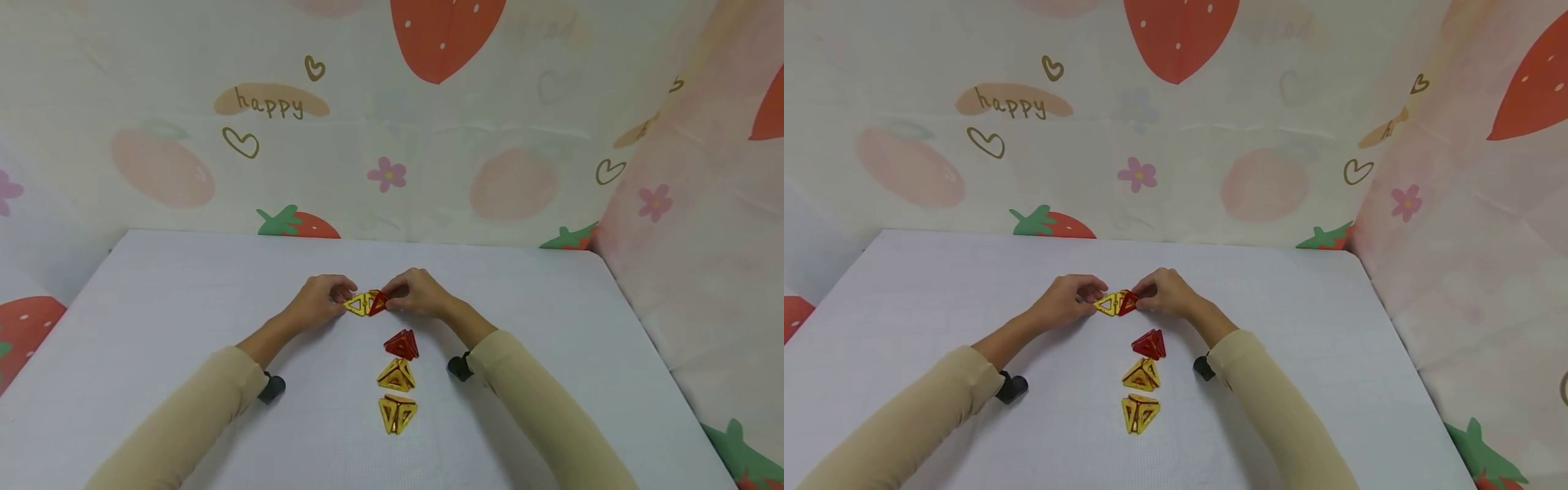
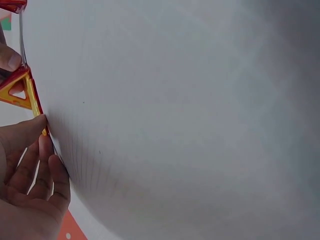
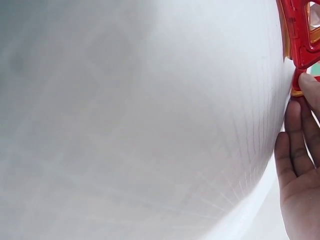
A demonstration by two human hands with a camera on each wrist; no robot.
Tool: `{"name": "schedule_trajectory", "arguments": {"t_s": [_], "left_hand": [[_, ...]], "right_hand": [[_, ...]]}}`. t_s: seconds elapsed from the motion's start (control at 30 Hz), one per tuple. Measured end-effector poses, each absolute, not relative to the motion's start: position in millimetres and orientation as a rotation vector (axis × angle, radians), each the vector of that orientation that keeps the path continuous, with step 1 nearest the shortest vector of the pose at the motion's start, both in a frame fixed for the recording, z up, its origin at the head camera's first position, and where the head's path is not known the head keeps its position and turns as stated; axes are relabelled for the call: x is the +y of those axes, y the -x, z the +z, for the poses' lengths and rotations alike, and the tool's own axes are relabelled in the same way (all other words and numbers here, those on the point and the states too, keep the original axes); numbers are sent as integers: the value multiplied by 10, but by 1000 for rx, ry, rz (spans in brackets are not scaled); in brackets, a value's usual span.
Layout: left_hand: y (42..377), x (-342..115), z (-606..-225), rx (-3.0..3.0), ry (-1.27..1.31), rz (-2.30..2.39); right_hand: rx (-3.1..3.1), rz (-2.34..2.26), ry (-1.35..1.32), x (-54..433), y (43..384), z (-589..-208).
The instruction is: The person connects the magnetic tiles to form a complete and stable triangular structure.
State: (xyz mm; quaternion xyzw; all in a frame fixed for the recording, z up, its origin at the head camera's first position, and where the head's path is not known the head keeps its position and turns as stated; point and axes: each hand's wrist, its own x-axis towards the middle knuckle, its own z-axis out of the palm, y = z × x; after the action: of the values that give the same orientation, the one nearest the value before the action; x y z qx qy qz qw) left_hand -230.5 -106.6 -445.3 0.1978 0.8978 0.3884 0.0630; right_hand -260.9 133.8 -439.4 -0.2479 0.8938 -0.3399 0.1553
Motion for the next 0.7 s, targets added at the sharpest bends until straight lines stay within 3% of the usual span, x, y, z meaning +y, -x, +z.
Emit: {"name": "schedule_trajectory", "arguments": {"t_s": [0.7], "left_hand": [[2267, -1050, -4437, 2743, -642, 1158]], "right_hand": [[2585, -952, 735, 1318, 2596, -4395]]}}
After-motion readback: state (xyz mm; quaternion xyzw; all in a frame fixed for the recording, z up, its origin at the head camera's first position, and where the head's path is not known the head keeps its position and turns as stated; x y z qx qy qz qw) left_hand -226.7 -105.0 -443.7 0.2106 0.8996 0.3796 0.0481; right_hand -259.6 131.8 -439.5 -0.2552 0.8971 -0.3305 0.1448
